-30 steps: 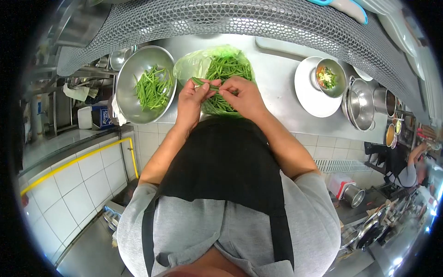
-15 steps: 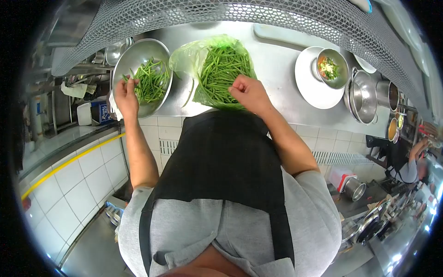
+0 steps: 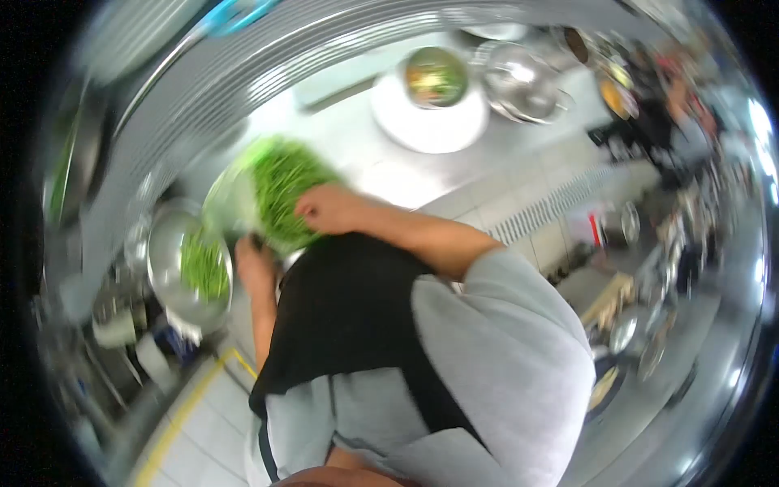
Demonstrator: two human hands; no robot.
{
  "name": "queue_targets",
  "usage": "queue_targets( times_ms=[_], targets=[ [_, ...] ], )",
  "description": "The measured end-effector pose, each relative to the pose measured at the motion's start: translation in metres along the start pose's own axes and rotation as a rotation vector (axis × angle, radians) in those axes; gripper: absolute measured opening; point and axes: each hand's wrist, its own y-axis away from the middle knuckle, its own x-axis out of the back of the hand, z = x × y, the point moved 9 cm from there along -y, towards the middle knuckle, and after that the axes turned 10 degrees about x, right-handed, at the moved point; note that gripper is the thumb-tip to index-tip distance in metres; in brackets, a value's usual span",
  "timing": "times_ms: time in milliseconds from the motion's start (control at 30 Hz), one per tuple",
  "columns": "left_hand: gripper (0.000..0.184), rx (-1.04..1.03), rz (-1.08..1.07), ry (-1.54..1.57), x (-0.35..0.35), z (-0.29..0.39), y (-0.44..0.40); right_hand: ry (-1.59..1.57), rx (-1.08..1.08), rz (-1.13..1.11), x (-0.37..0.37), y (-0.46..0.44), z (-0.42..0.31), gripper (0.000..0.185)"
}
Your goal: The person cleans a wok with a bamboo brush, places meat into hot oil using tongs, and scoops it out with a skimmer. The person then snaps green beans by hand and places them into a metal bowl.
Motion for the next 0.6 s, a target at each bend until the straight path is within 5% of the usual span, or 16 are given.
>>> queue_targets(
  times_ms=[133,200,400,600],
  targets=[
    [0.027,-0.054,-0.017,-0.023,-0.007,-0.013,-0.006,0.021,0.037,0.012,-0.006,0.012,-0.001,0.026],
    [0.023,0.079,-0.051,-0.023,-0.004,-0.018,-0.013,0.001,0.068,0.051,-0.006,0.016,-0.005,0.025],
    [0.018,-0.116,0.256,0.038,-0.009,0.002,-0.024,-0.063,-0.001,0.085,0.015,0.033,-0.003,0.024],
    [0.041,-0.124,0.228,0.103,-0.021,-0.013,-0.029,-0.046,-0.03,0.065,0.023,0.046,0.013,0.026]
  ],
)
